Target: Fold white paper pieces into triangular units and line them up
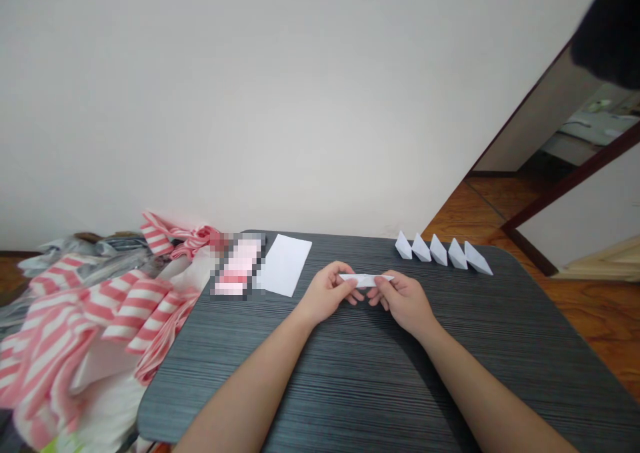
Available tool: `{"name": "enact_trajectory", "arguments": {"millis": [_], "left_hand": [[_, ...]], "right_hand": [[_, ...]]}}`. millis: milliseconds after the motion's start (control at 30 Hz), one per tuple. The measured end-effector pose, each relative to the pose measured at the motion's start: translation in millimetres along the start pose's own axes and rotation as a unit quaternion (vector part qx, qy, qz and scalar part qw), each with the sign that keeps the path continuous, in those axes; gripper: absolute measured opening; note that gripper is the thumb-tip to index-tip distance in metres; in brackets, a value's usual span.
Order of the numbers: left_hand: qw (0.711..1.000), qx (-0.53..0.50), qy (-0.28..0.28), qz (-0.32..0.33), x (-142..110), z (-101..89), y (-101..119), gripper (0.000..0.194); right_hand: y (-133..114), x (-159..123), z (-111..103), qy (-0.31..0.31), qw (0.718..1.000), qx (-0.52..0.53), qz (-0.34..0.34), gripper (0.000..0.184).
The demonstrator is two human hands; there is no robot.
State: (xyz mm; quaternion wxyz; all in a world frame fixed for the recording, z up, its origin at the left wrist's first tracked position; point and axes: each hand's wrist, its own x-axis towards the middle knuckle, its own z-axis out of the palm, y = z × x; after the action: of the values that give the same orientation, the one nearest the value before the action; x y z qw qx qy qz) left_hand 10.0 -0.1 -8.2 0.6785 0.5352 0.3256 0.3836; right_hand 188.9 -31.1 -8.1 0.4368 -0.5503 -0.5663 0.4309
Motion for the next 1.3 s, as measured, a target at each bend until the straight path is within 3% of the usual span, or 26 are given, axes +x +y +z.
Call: {"name": "enact_trajectory", "arguments": {"millis": [167,400,633,1300], "left_hand": [[0.998,0.067,-0.011,0.0,-3.2,1.1,6.3,0.025],[0.998,0.056,-0.006,-0.012,-4.6,1.5,9.5,0.024],[0.998,0.058,-0.008,-0.011,-3.3,-1.4,4.2,0.025],[0.998,0.064,-0.013,-0.008,-4.1,0.9,3.4,0.025]], "right_hand": [[0.1,-0.2,-0.1,-0.004,1.0,-0.003,0.008,0.032],[2.5,0.7,-0.6,-0.014,1.0,0.0,0.006,0.033],[4.9,2.9,-3.3,-0.103,0.994,0.022,0.031,0.027],[0.2,2.8,0.3,-0.114,0.993,0.032,0.026,0.023]]}}
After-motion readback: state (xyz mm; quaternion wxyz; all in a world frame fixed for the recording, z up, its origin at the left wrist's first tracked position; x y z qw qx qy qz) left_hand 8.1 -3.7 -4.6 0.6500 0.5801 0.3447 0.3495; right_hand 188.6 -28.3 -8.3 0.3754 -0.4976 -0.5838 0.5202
